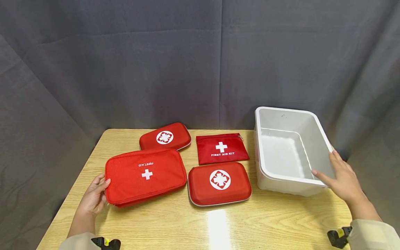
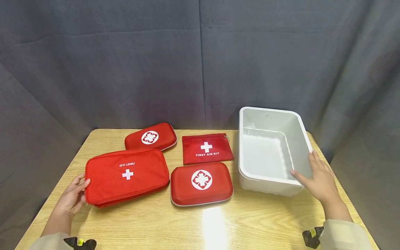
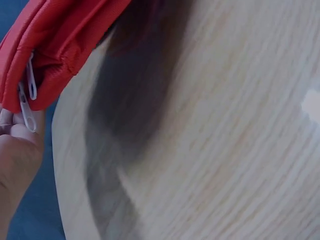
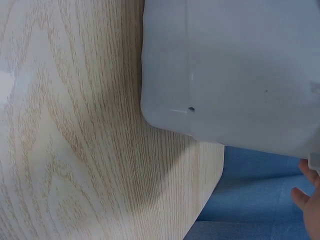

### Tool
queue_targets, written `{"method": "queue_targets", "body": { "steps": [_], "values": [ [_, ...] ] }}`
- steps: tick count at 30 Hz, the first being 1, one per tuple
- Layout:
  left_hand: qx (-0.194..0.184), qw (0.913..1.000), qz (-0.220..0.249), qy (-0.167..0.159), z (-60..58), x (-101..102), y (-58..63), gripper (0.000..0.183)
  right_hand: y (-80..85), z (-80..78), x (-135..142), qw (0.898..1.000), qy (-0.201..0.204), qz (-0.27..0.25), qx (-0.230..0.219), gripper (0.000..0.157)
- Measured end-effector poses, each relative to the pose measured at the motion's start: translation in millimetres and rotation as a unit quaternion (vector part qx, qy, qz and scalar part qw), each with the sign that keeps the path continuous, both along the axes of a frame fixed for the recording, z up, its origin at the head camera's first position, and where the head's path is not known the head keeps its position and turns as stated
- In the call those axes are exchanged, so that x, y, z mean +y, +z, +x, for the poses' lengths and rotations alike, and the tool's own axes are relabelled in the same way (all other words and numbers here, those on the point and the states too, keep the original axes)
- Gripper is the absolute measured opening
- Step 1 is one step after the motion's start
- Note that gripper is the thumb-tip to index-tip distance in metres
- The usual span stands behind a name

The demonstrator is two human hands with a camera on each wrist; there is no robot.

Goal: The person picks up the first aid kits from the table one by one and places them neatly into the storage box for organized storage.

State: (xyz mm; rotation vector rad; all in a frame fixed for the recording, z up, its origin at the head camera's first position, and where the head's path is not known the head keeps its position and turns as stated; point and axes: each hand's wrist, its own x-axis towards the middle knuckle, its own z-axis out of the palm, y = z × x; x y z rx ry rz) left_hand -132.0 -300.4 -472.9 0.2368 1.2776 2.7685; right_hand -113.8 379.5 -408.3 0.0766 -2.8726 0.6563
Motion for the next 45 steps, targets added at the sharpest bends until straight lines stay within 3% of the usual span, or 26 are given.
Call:
{"method": "queue_targets", "body": {
  "steps": [10, 22, 32, 45],
  "values": [
    [0.019, 0.9995, 0.023, -0.009, -9.7, 11, 16.6, 0.037, -0.2, 0.9, 0, 1.000, 0.001, -0.002, -0.003, 0.081],
    [0.029, 0.9992, 0.009, -0.027, -26.7, 38, 30.0, 0.039, 1.6, -3.1, -1, 1.000, 0.011, -0.003, 0.001, 0.081],
    [0.043, 0.9980, -0.006, -0.046, -38.6, 54, 33.9, 0.039, 2.4, -4.0, -2, 1.000, 0.010, 0.000, 0.001, 0.081],
    [0.030, 0.9984, -0.035, -0.034, -49.8, 78, 38.5, 0.034, 3.5, -4.1, -3, 1.000, 0.009, 0.002, -0.003, 0.081]
  ]
}}
